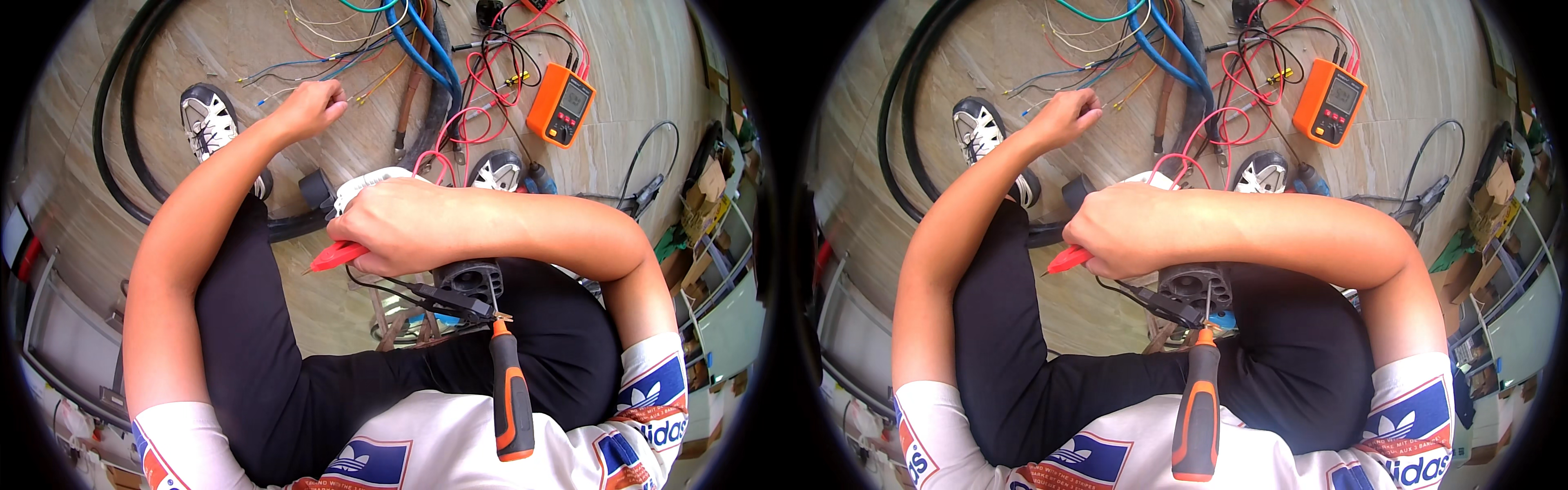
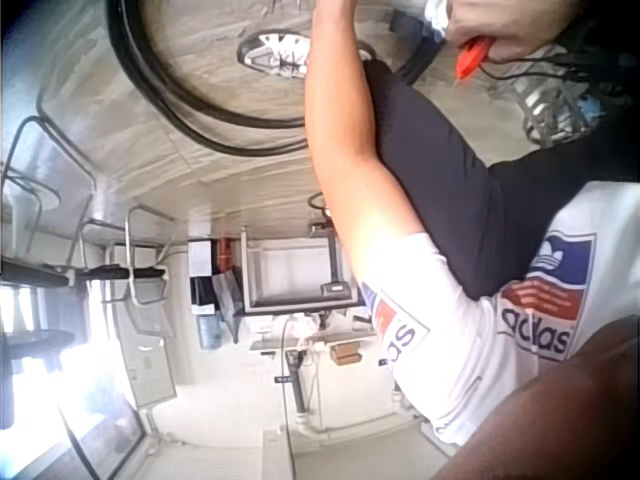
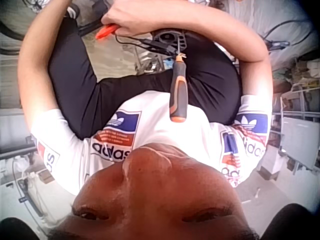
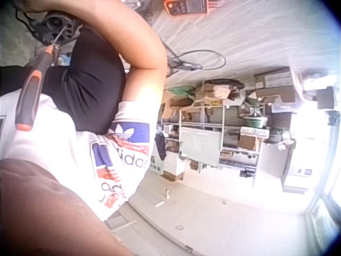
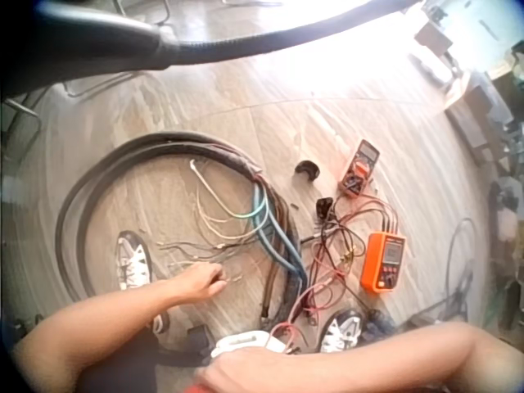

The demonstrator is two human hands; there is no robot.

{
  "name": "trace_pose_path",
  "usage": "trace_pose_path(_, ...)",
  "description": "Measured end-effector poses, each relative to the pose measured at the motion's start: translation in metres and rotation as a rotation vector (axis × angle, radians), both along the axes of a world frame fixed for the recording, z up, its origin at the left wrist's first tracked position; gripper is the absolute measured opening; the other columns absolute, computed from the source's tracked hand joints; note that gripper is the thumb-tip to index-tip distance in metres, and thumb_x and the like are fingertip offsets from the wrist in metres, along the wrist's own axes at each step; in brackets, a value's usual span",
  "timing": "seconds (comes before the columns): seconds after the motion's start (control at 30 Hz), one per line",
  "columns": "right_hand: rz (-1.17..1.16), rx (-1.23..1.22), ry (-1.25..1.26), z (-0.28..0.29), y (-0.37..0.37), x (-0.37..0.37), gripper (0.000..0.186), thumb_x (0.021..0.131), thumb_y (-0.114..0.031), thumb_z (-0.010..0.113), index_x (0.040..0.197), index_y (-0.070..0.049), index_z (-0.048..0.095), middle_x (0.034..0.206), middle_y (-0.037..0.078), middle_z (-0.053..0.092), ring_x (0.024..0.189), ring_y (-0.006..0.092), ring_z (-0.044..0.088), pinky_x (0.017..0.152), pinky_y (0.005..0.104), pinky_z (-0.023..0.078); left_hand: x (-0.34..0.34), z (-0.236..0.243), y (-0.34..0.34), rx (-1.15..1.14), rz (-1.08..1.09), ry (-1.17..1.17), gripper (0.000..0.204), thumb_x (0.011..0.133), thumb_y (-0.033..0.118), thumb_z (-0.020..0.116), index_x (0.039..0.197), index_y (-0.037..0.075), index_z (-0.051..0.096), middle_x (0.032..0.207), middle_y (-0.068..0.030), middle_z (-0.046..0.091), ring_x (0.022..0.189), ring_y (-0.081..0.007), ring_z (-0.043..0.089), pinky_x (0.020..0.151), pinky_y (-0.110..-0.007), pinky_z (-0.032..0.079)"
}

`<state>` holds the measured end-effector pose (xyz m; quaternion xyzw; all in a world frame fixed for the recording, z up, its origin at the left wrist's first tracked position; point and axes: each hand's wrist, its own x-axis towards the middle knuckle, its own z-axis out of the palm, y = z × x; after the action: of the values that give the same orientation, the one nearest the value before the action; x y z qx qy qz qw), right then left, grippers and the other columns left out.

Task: The person uses a screwdriver to tighten components in a black circular connector, then uses a multimeter probe to test wires and connections, comparing readings on the digital multimeter display.

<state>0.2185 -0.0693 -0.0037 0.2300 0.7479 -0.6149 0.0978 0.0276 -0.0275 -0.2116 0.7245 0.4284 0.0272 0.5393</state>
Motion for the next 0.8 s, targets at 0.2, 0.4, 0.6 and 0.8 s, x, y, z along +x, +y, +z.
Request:
trace_pose_path(0.2, -0.038, 0.006, 0.045, -0.003, -0.002, 0.002, 0.021, 0.081, -0.017, 0.067, 0.089, 0.002, 0.067, 0.066, 0.021, 0.062, 0.067, 0.041, 0.066, 0.064, 0.0503, 0.052, 0.002, -0.004, -0.001, 0.018, 0.053, 0.034, 0.019, 0.089, 0.016, 0.067, 0.095, -0.002, 0.064, 0.082, -0.019, 0.07, 0.076, -0.0338, 0.069, 0.07, -0.042, 0.053)
trace_pose_path(0.4, 0.024, -0.015, 0.078, -0.001, 0.001, 0.003, 0.022, 0.079, -0.018, 0.069, 0.089, 0.001, 0.068, 0.069, 0.02, 0.065, 0.069, 0.0407, 0.067, 0.064, 0.0494, 0.053, 0.015, -0.015, -0.004, 0.193, 0.161, 0.163, 0.018, 0.086, 0.014, 0.066, 0.096, -0.001, 0.061, 0.082, -0.0205, 0.07, 0.079, -0.0404, 0.069, 0.072, -0.046, 0.054)
trace_pose_path(0.6, 0.075, -0.055, 0.08, -0.002, -0.001, 0.003, 0.021, 0.078, -0.019, 0.069, 0.091, -0.002, 0.072, 0.074, 0.019, 0.068, 0.074, 0.0406, 0.069, 0.068, 0.0494, 0.055, 0.034, -0.013, -0.01, 0.192, -0.012, 0.093, 0.023, 0.085, 0.016, 0.068, 0.102, 0.002, 0.062, 0.092, -0.0238, 0.071, 0.09, -0.0443, 0.069, 0.08, -0.052, 0.055)
trace_pose_path(0.8, 0.079, -0.038, 0.083, 0.0, -0.002, 0.002, 0.021, 0.078, -0.018, 0.07, 0.089, 0.0, 0.07, 0.072, 0.018, 0.067, 0.072, 0.0403, 0.067, 0.066, 0.0489, 0.054, 0.068, -0.009, 0.001, 0.199, -0.129, 0.324, 0.025, 0.084, 0.022, 0.073, 0.098, 0.001, 0.067, 0.094, -0.0243, 0.072, 0.092, -0.0445, 0.069, 0.081, -0.051, 0.056)
